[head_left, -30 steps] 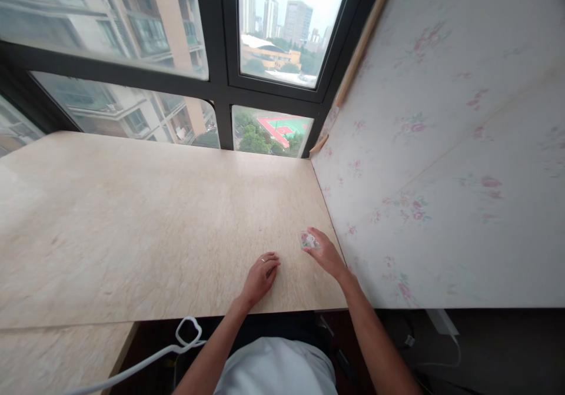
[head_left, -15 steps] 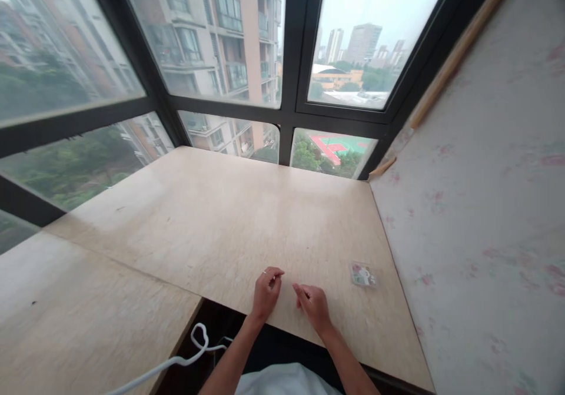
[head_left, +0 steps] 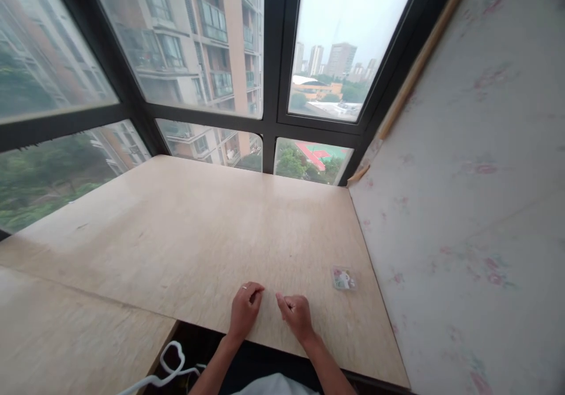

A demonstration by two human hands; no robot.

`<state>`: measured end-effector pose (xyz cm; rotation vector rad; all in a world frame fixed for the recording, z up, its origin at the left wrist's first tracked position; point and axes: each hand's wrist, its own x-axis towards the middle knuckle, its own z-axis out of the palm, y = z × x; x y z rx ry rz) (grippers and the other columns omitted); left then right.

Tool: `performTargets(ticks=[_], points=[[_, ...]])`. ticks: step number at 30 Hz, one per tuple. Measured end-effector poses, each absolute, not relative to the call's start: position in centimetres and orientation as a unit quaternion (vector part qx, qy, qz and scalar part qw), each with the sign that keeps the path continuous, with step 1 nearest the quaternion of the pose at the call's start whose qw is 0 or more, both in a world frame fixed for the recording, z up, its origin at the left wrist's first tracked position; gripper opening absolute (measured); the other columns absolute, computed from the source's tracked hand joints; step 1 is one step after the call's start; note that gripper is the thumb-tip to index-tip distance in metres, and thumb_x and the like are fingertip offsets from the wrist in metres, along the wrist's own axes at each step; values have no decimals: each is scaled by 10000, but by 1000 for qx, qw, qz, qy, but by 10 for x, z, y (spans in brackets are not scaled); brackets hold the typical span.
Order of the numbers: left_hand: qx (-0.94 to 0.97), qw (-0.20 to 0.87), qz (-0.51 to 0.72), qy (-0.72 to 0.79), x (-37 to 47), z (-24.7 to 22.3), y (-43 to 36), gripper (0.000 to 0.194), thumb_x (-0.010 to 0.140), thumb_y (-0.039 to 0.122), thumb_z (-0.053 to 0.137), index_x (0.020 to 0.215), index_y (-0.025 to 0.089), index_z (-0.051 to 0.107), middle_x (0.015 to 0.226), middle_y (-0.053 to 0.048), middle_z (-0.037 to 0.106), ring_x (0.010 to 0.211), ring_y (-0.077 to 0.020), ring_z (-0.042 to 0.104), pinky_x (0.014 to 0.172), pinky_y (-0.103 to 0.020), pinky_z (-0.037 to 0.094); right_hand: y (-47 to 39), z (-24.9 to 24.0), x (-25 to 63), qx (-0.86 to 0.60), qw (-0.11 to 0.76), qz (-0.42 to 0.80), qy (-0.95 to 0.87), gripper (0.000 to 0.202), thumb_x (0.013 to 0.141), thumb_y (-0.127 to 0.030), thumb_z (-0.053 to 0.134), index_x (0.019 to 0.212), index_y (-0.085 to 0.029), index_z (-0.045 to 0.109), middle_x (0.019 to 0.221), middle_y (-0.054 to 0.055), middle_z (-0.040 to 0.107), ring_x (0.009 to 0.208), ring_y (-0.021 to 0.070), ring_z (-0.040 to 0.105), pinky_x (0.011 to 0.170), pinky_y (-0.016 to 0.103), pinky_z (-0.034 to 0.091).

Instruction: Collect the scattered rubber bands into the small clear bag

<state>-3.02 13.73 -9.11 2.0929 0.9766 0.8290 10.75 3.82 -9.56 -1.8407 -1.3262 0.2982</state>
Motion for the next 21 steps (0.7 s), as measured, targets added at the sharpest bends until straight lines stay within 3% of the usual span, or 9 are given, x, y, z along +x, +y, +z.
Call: performTargets(ticks=[4, 9, 21], points=[[808, 331, 321, 368, -31, -95, 141, 162, 803, 237, 471, 801, 215, 631, 826, -45, 661, 785, -199, 612, 699, -319, 498, 40, -94, 109, -740, 387, 91, -543, 622, 930, -415, 339, 357, -174, 354, 376, -38, 269, 356, 67, 275, 440, 228, 210], [816, 315, 316, 368, -30, -98, 145, 181, 803, 277, 474, 807, 215, 644, 841, -49, 675, 776, -204, 616, 694, -319, 498, 39, -95, 110, -762, 381, 86, -517, 559, 874, -399, 427, 377, -159, 338, 440, -39, 237, 394, 51, 258, 455, 236, 150], [823, 309, 304, 367, -30, -95, 144, 170, 806, 252, 478, 810, 204, 641, 828, -38, 673, 767, -188, 608, 698, -300, 478, 37, -95, 108, -768, 369, 85, -517, 511, 859, -374, 460, 402, -163, 369, 431, -44, 302, 422, 62, 288, 491, 252, 147]])
